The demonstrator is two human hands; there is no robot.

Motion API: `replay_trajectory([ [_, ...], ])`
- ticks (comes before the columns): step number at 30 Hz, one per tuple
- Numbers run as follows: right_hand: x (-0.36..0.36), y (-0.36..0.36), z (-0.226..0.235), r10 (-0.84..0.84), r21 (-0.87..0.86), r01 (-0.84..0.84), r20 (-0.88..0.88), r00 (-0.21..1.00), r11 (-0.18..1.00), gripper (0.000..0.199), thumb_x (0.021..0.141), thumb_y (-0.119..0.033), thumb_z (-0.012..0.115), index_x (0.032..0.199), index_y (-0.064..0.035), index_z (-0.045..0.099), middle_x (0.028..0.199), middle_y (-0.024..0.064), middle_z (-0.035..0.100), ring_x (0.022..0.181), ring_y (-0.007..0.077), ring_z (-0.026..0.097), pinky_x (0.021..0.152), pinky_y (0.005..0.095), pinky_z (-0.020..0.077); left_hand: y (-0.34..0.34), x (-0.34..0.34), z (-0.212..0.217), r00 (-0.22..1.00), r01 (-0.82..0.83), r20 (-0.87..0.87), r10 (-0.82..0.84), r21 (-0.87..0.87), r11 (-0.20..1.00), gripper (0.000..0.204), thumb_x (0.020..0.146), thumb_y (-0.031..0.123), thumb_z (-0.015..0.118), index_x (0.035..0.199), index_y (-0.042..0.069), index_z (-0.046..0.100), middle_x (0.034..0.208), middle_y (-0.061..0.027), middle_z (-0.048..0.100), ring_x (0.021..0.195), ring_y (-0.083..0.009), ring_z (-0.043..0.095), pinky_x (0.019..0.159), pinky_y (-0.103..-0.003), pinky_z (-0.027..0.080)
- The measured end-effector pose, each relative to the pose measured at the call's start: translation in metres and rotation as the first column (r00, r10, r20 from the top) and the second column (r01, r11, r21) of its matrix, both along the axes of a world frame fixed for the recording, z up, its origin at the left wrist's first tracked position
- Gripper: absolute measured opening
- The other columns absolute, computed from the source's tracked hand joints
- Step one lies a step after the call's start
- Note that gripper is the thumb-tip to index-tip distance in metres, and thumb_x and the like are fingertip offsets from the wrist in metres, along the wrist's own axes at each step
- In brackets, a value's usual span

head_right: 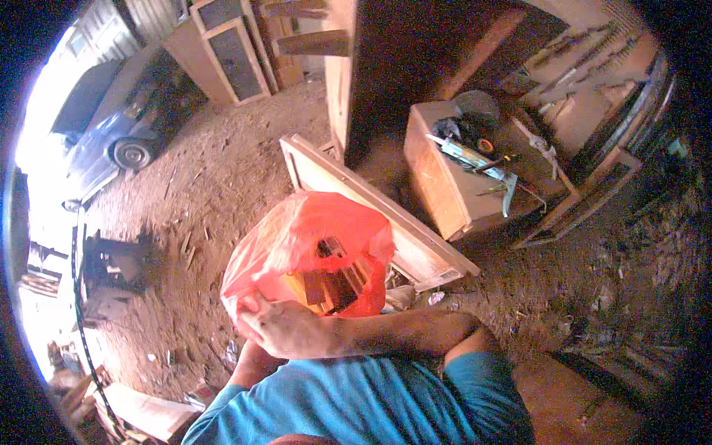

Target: The person uses a hammer to tap a wooden panel into place on a larger wooden structure. They then retrieve a power drill from a red bag, plug it into an outlet, and prepare to use it on the assembly.

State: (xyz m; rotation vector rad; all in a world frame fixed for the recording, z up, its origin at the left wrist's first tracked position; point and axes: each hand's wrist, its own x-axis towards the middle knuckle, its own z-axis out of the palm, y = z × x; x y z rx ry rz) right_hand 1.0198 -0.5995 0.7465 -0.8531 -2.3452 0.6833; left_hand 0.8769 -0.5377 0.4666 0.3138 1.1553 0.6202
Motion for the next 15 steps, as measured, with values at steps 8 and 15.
replay_trajectory([
  [8, -0.068, 0.092, 0.028, 0.29, 0.314, -0.458, 0.459, 0.84, 0.832, 0.018, 0.08, -0.014, 0.063, 0.082, 0.0001, 0.073, 0.1, 0.018, 0.07, 0.1, 0.0337, 0.068, 0.088, 0.0433, 0.0554, -0.019, -0.072, 0.015, 0.988, -0.097, 0.128, 0.089, 0.051, 0.994, 0.04, 0.103, 0.048, 0.053, 0.11, 0.01, 0.064, 0.078, 0.0038, 0.059, 0.049, -0.0062, 0.042, 0.045, -0.026, 0.034],
  [15, -0.189, 0.189, 0.085, 0.394, -0.494, -0.149, 0.441, 0.806, 0.856, 0.027, 0.084, -0.01, 0.056, 0.103, 0.0005, 0.072, 0.099, 0.0213, 0.074, 0.095, 0.0346, 0.071, 0.082, 0.0432, 0.0543, 0.004, -0.114, 0.054, 0.967, -0.143, 0.229, 0.108, 0.14, 0.98, 0.04, 0.103, 0.048, 0.053, 0.11, 0.01, 0.064, 0.079, 0.0036, 0.06, 0.05, -0.0062, 0.043, 0.045, -0.026, 0.034],
])
